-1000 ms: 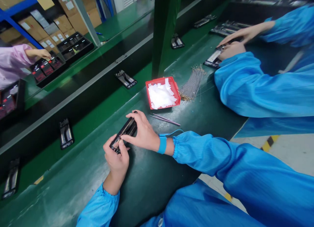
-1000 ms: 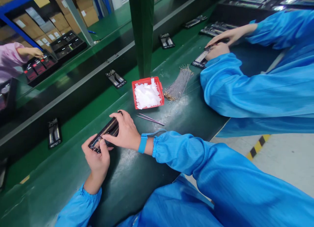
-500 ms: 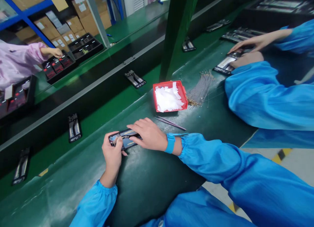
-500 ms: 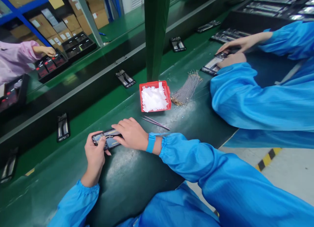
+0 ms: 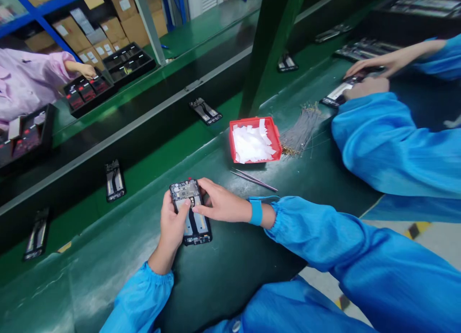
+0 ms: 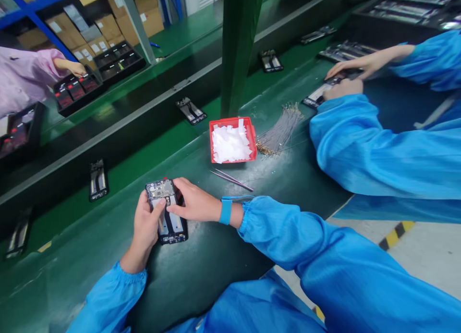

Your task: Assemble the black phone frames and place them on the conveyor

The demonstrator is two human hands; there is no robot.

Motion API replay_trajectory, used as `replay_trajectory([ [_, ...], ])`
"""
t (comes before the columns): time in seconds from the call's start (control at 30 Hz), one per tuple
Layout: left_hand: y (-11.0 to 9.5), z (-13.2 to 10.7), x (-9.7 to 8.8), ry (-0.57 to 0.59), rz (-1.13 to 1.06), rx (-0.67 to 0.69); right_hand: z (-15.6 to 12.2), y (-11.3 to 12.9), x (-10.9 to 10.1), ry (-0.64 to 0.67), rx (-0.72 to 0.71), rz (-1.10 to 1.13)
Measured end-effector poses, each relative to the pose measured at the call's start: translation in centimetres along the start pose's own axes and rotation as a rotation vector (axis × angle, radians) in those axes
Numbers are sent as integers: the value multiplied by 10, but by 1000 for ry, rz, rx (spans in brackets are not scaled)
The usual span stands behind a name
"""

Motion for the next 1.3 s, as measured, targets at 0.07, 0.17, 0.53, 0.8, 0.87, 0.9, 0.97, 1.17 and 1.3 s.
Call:
replay_trajectory([
  [0.07,0,-7,4,21,28,20,1,0,2,-3,19,145],
  [0.17,-7,-16,10,63,94,89,0,1,1,-47,53,294],
  [0.53,-10,-18,2,0,56,170,2,12,9,249,26,706],
  [0.8,-16,-19,3,-60,126,185,-1,8,13,169,87,749],
  [0.87,-19,-19,3,-66,150,198,-1,8,12,142,79,726],
  [0.9,-20,-19,4,-67,159,200,-1,9,11,128,73,716],
  [0.97,-21,-19,4,-69,170,198,-1,11,11,100,66,707],
  [1.17,-11,-14,6,-94,105,90,3,2,15,-44,115,606],
  [1.3,-4,-6,3,-164,-14,-45,4,-5,21,34,124,567],
])
Point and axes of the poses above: each hand's wrist, its own z-axis towards the middle knuckle, its own x-axis out of the palm, y = z × x, the point moved 6 cm from there along z, towards the middle knuckle, and after that the axes turned 12 degrees about -y, right-handed, at the moved point
